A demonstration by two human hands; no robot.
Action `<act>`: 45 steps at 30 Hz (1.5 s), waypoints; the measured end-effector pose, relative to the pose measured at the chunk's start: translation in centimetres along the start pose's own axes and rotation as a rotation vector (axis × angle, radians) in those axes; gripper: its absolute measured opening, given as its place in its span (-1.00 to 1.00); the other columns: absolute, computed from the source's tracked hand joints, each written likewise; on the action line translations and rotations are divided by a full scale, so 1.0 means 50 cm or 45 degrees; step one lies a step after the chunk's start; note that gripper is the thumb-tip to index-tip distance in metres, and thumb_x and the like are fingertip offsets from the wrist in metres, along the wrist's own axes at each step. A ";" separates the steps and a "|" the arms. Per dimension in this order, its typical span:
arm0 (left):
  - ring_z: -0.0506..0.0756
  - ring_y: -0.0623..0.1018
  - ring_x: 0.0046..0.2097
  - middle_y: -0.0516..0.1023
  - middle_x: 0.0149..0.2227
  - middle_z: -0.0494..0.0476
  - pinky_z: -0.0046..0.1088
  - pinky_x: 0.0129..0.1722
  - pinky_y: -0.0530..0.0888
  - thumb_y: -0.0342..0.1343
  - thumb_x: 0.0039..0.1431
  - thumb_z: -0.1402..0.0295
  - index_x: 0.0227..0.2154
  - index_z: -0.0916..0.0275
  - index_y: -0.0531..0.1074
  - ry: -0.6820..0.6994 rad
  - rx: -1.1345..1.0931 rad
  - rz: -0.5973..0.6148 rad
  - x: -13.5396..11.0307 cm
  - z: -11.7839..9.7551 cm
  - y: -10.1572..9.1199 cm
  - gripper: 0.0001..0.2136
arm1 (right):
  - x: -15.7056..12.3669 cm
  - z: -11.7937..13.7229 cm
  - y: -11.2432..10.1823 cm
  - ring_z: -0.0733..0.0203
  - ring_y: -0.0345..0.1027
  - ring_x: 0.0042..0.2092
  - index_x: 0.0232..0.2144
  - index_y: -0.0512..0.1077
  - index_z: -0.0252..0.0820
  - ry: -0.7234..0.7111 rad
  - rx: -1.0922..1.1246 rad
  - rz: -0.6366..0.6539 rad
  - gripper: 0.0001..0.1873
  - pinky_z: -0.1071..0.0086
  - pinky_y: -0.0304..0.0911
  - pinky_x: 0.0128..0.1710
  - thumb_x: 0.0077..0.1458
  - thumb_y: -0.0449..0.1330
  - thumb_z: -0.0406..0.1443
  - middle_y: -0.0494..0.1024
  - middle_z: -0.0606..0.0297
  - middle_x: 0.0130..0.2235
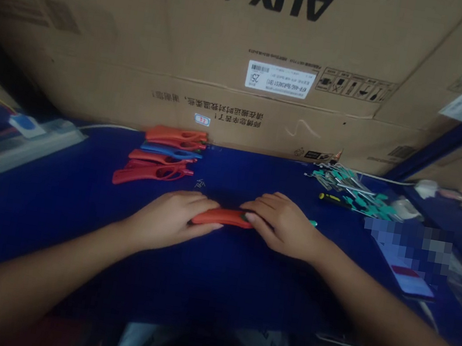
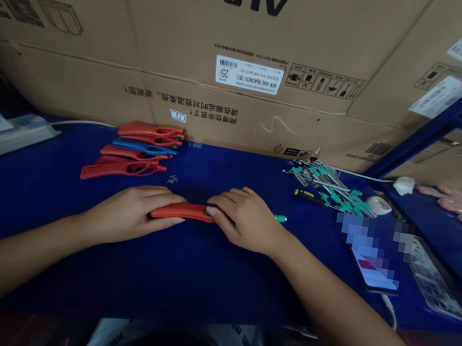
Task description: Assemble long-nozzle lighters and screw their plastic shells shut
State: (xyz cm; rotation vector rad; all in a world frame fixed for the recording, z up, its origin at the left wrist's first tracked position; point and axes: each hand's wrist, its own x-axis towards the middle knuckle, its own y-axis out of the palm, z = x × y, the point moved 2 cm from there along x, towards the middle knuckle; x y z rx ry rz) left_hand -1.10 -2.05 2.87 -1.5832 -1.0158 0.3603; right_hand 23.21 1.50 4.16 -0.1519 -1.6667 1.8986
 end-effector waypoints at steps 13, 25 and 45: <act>0.08 0.58 -0.28 0.63 -0.31 0.03 -0.42 -0.24 0.43 0.01 0.41 0.10 -0.21 0.17 0.56 0.091 -0.110 0.091 0.002 -0.009 0.015 -0.69 | 0.004 0.033 0.016 0.18 0.46 -0.22 -0.13 0.50 -0.23 -0.156 0.024 -0.100 -0.70 0.23 0.16 -0.08 0.41 0.01 -0.21 0.62 0.19 -0.22; 0.12 0.62 -0.18 0.67 -0.17 0.02 -0.40 -0.16 0.47 0.02 0.38 0.04 -0.13 0.12 0.58 0.012 -0.002 0.023 0.004 0.023 -0.005 -0.67 | -0.009 -0.032 -0.002 0.18 0.47 -0.29 -0.25 0.54 -0.23 -0.060 -0.075 0.006 -0.74 0.21 0.14 0.00 0.35 0.12 -0.21 0.64 0.20 -0.30; 0.10 0.61 -0.15 0.63 -0.15 0.06 -0.41 -0.11 0.50 0.11 0.35 0.16 -0.07 0.12 0.57 -0.142 -0.131 -0.222 -0.001 0.052 0.008 -0.76 | -0.034 -0.126 -0.051 -0.10 0.36 0.00 -0.13 0.54 -0.18 0.437 -0.820 -0.089 -0.77 -0.22 -0.18 0.29 0.16 0.20 -0.33 0.60 0.14 -0.11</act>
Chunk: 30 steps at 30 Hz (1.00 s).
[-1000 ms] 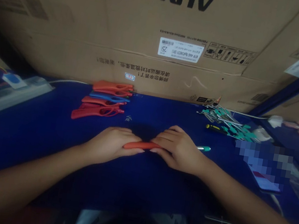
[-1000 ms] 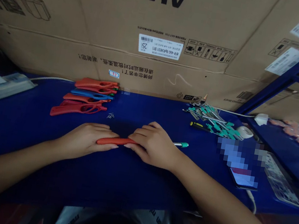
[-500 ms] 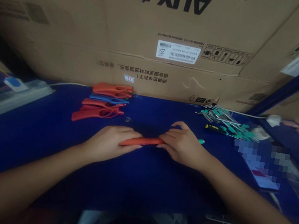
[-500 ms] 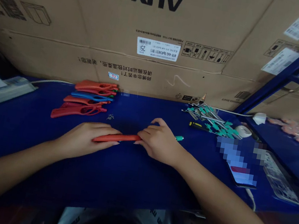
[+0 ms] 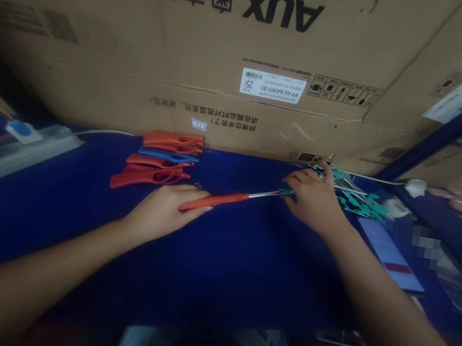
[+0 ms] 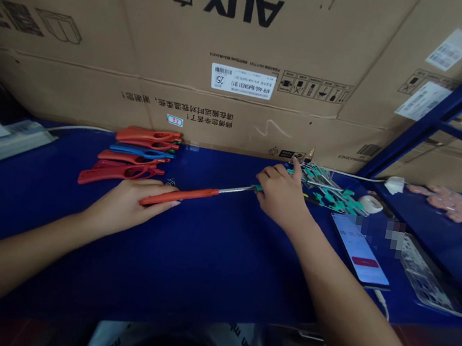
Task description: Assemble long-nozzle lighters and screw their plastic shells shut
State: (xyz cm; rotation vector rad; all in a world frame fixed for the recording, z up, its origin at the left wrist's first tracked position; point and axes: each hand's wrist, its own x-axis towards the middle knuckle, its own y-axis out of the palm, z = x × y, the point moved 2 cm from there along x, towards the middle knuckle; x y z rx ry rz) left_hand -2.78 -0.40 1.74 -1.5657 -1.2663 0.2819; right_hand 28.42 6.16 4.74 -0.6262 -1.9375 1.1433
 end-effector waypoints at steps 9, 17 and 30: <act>0.10 0.60 -0.19 0.64 -0.21 0.06 -0.42 -0.16 0.46 0.14 0.31 0.18 -0.17 0.17 0.60 -0.021 -0.088 -0.038 0.003 -0.001 -0.001 -0.78 | 0.009 0.010 -0.005 0.04 0.41 -0.07 -0.25 0.56 -0.10 -0.146 0.212 -0.122 -0.84 -0.13 -0.12 0.27 0.24 0.16 -0.35 0.65 0.27 -0.18; -0.08 0.27 -0.62 0.46 -0.60 0.02 -0.55 -0.64 0.12 0.24 0.13 0.01 -0.34 0.31 0.63 -0.701 -0.915 0.290 0.006 -0.026 0.015 -0.61 | 0.001 0.085 -0.024 0.15 0.41 -0.16 -0.17 0.52 -0.17 -0.442 0.352 -0.435 -0.85 0.08 0.04 0.18 0.32 0.14 -0.31 0.65 0.26 -0.20; -0.01 0.46 -0.45 0.53 -0.50 0.02 -0.53 -0.43 0.37 0.24 0.19 0.14 -0.42 0.29 0.57 -0.321 -0.557 0.040 0.001 -0.032 0.012 -0.73 | -0.002 0.085 -0.039 0.07 0.41 -0.05 0.04 0.46 -0.23 -0.472 0.446 -0.315 -0.66 0.11 0.12 0.11 0.34 0.12 -0.17 0.62 0.13 -0.06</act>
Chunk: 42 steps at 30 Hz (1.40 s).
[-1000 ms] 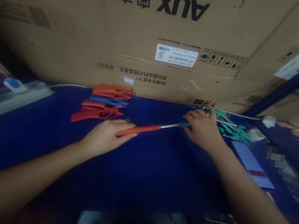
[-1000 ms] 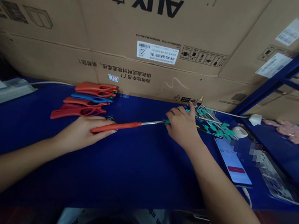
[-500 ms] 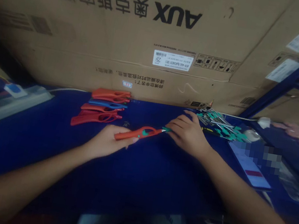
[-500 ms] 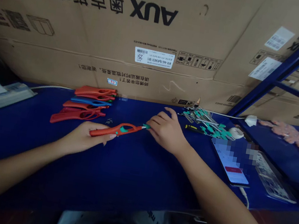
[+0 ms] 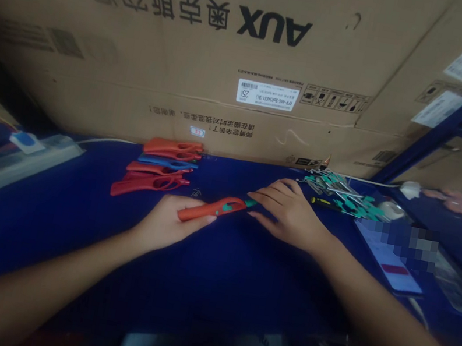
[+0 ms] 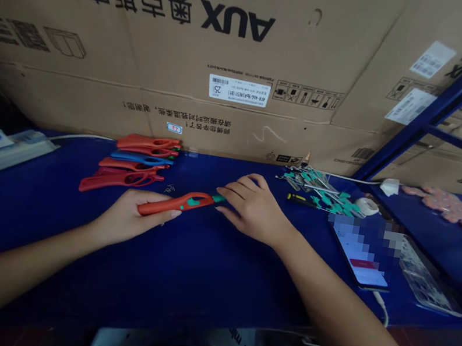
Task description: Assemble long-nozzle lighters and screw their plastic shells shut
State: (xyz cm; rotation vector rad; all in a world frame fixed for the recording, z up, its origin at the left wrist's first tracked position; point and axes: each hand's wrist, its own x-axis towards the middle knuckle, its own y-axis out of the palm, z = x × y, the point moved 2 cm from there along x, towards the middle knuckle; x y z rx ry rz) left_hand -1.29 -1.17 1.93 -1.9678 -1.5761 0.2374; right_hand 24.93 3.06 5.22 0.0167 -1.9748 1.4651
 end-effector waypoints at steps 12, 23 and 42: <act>0.00 0.48 -0.44 0.54 -0.46 0.04 -0.49 -0.39 0.40 0.19 0.28 0.34 -0.36 0.28 0.56 0.511 0.260 0.053 -0.026 -0.035 -0.008 -0.86 | -0.004 0.032 -0.004 0.09 0.37 -0.21 -0.14 0.48 -0.39 -0.186 0.125 0.037 -0.75 0.21 0.25 -0.12 0.35 0.01 -0.38 0.58 0.09 -0.27; 0.11 0.61 -0.16 0.58 -0.11 0.08 -0.40 -0.18 0.52 0.06 0.36 0.13 0.04 0.08 0.48 0.288 0.668 0.240 -0.014 -0.016 0.001 -0.70 | -0.005 0.017 0.050 0.15 0.38 -0.25 -0.31 0.45 -0.23 0.102 0.187 0.421 -0.84 0.29 0.15 -0.19 0.28 0.19 -0.25 0.53 0.22 -0.31; 0.14 0.61 -0.14 0.55 -0.03 0.13 -0.38 -0.19 0.52 0.11 0.31 0.18 0.10 0.15 0.48 0.308 0.831 0.210 -0.016 -0.011 -0.016 -0.64 | -0.047 -0.102 -0.023 -0.19 0.47 -0.01 0.02 0.43 -0.30 1.015 -0.432 0.645 -0.61 0.15 0.33 -0.19 0.14 0.08 -0.37 0.46 -0.15 0.04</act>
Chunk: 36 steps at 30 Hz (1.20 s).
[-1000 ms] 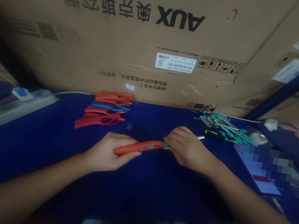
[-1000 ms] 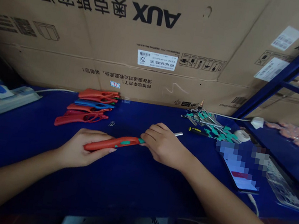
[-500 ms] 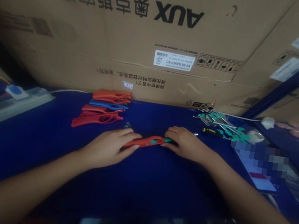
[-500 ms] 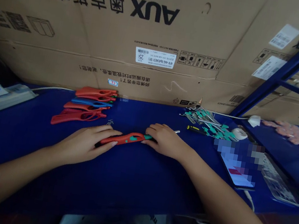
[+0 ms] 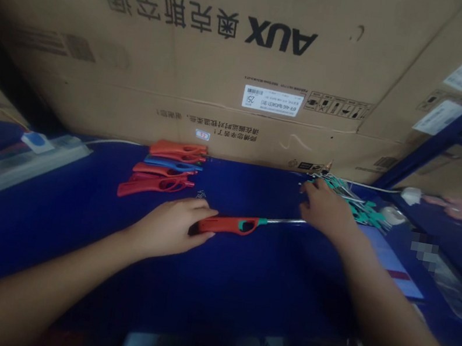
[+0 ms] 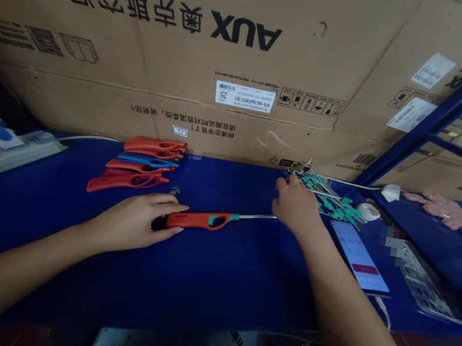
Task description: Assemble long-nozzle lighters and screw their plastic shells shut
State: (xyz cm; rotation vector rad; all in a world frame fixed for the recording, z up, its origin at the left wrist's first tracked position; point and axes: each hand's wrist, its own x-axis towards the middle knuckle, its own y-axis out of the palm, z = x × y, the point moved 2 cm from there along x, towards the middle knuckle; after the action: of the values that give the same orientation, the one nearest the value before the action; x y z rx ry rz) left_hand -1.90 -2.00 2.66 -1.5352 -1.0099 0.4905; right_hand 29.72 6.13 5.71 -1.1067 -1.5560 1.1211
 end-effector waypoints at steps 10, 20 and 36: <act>0.07 0.58 -0.28 0.52 -0.19 0.08 -0.45 -0.29 0.48 0.17 0.27 0.25 -0.10 0.14 0.56 -0.013 -0.143 0.066 -0.004 -0.024 -0.001 -0.80 | 0.014 -0.057 0.018 -0.22 0.51 -0.03 -0.05 0.45 -0.25 0.236 -0.084 0.244 -0.72 0.14 0.36 -0.24 0.22 0.12 -0.29 0.59 -0.10 -0.06; 0.14 0.60 -0.15 0.51 -0.09 0.13 -0.35 -0.10 0.53 0.16 0.31 0.20 0.04 0.19 0.52 -0.021 -0.137 0.097 -0.013 -0.044 0.018 -0.69 | -0.054 0.149 -0.004 0.07 0.47 -0.10 -0.08 0.39 -0.13 -0.583 1.092 -0.654 -0.82 0.19 0.42 -0.09 0.28 0.16 -0.26 0.53 0.10 -0.13; 0.11 0.57 -0.17 0.49 -0.11 0.10 -0.38 -0.13 0.51 0.21 0.27 0.21 0.00 0.16 0.55 -0.060 -0.292 0.126 -0.010 -0.048 0.016 -0.71 | -0.061 0.194 0.030 0.10 0.45 0.04 0.05 0.42 -0.14 -0.899 1.333 -0.379 -0.71 0.13 0.42 0.07 0.29 0.19 -0.29 0.52 0.06 -0.02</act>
State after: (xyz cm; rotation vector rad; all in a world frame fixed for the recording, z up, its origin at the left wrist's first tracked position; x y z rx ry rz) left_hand -0.06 -3.76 2.36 -1.7916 -1.0583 0.4952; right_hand 21.20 1.83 1.92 0.2442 -1.2201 1.8765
